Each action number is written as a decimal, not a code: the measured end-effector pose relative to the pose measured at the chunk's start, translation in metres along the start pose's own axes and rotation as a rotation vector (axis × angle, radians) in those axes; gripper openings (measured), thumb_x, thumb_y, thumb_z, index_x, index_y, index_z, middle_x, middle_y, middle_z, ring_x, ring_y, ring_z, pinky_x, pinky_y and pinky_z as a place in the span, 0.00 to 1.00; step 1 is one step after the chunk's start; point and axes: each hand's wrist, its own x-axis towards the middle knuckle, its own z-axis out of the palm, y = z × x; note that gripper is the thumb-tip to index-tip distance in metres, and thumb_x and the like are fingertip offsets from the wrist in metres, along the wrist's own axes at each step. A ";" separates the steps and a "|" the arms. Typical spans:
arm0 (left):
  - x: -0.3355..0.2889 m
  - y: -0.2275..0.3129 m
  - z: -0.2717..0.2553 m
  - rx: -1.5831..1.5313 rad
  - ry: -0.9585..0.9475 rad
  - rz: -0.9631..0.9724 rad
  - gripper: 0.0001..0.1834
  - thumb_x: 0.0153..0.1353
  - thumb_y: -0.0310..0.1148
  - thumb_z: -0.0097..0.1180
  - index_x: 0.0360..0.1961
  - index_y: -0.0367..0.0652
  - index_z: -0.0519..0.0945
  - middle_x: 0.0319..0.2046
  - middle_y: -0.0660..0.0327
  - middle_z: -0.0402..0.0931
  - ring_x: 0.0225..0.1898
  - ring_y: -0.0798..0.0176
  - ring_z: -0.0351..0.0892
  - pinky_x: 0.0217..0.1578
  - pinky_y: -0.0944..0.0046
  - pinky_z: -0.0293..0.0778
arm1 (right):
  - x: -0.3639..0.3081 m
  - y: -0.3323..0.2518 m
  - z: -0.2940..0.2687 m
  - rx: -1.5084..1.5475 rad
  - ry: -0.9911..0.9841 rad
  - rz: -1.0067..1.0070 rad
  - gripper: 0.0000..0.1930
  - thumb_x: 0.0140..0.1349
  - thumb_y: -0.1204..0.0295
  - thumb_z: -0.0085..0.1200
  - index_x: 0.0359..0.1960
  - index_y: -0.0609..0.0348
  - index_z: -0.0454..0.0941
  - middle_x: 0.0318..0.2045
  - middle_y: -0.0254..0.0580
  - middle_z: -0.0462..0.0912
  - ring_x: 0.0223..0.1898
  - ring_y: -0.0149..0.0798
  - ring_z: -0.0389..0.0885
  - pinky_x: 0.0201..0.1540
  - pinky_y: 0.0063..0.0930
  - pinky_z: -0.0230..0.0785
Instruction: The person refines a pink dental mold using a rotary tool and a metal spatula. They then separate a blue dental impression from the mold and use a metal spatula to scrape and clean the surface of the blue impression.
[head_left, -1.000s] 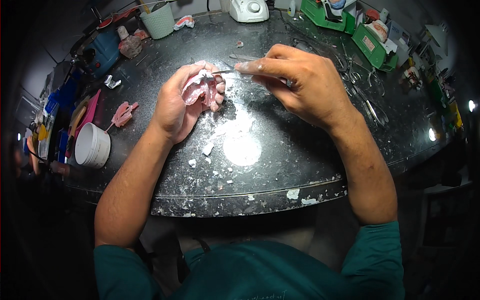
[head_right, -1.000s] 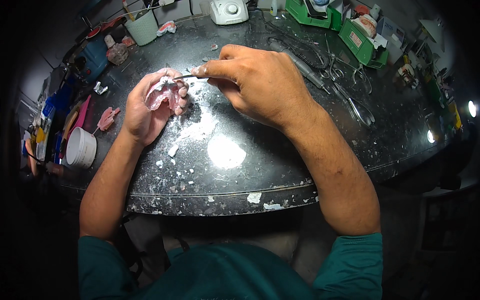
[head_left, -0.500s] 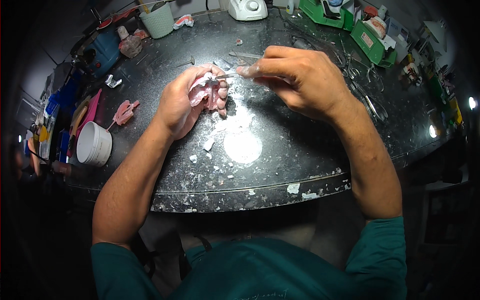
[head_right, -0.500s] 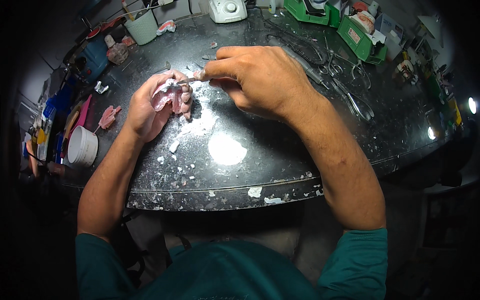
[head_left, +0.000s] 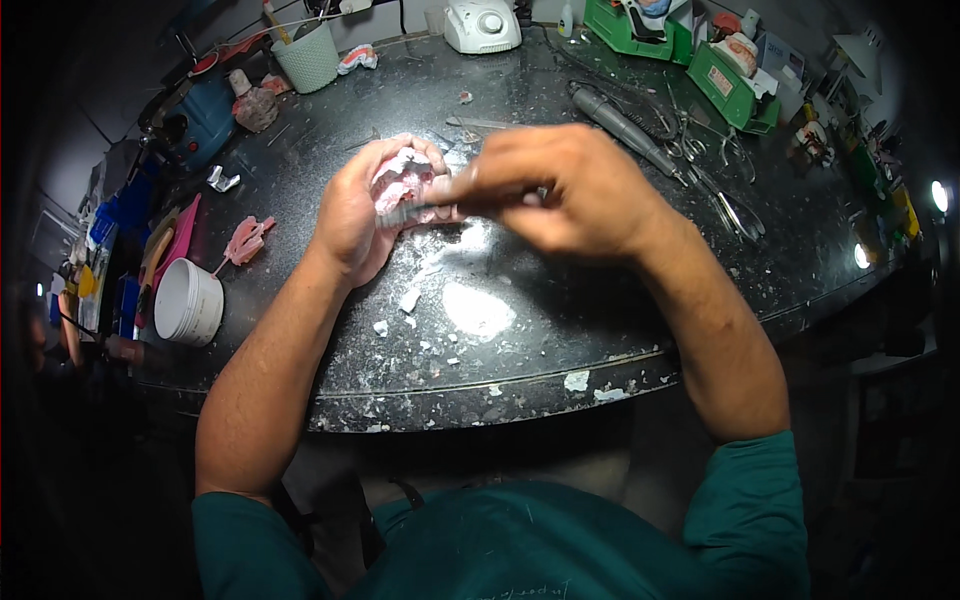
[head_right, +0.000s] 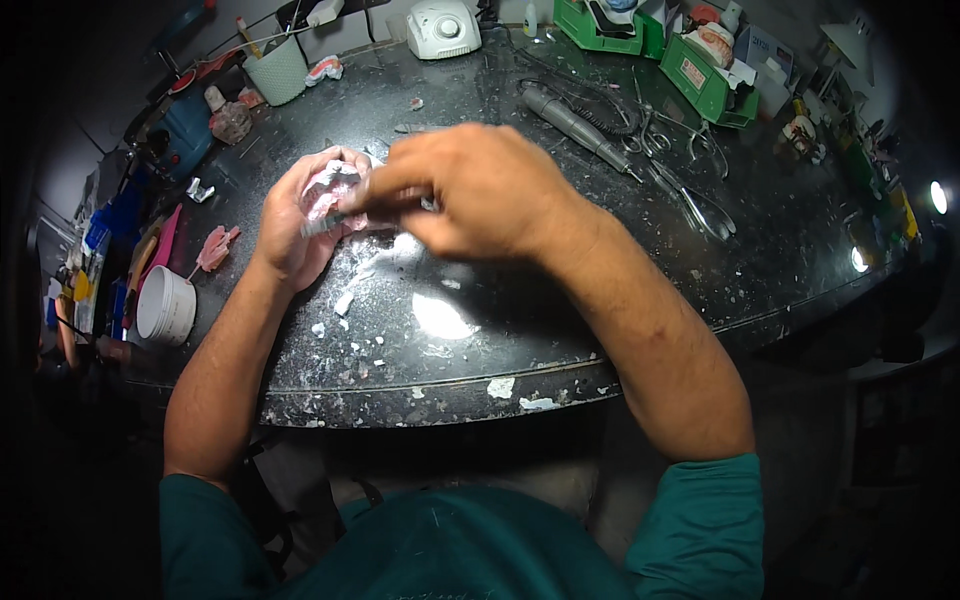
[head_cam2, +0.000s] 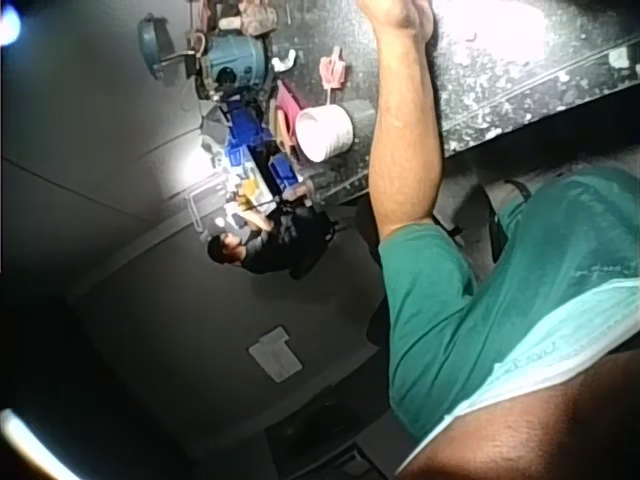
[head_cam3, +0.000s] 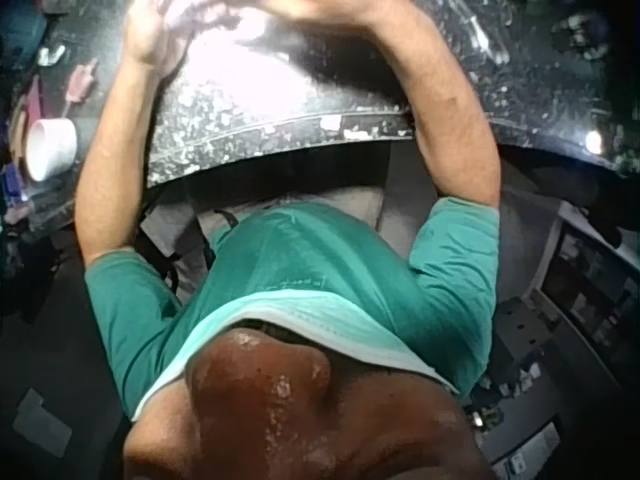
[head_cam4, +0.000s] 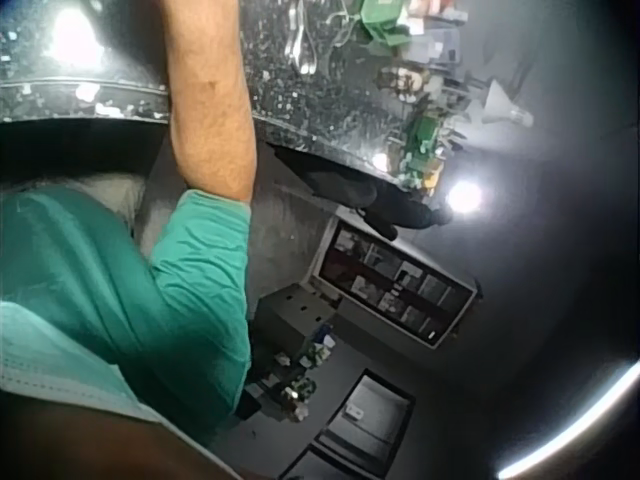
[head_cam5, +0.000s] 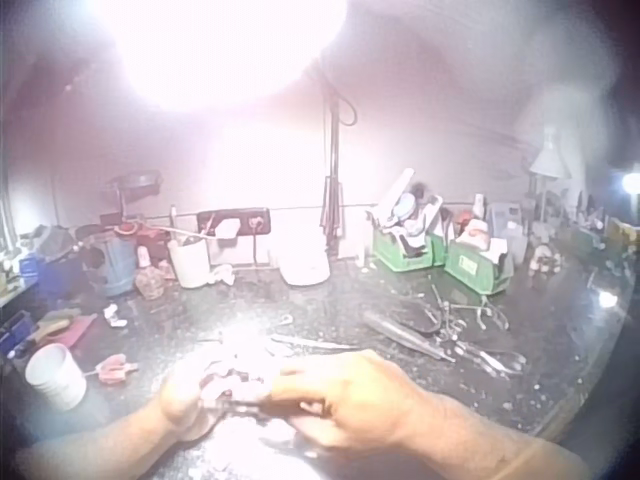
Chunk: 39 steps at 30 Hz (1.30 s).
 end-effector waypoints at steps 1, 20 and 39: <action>-0.001 0.002 0.001 -0.054 -0.043 -0.006 0.22 0.74 0.43 0.36 0.40 0.36 0.77 0.30 0.54 0.78 0.32 0.60 0.81 0.44 0.51 0.84 | 0.002 0.005 0.000 0.062 0.090 0.010 0.12 0.62 0.69 0.61 0.46 0.43 0.87 0.38 0.34 0.88 0.38 0.39 0.88 0.42 0.34 0.81; -0.005 0.007 -0.008 -0.261 0.001 -0.027 0.32 0.69 0.55 0.43 0.45 0.29 0.76 0.38 0.42 0.77 0.39 0.49 0.85 0.51 0.43 0.84 | -0.026 0.062 -0.056 -0.600 -0.054 1.009 0.37 0.49 0.44 0.72 0.41 0.74 0.82 0.43 0.63 0.85 0.46 0.55 0.86 0.51 0.45 0.77; -0.006 -0.003 0.007 -0.160 -0.069 -0.039 0.29 0.76 0.47 0.31 0.50 0.30 0.75 0.48 0.37 0.81 0.42 0.47 0.87 0.47 0.51 0.84 | 0.000 -0.011 0.011 0.877 0.395 0.184 0.13 0.60 0.69 0.68 0.42 0.61 0.81 0.32 0.39 0.84 0.33 0.32 0.85 0.37 0.26 0.77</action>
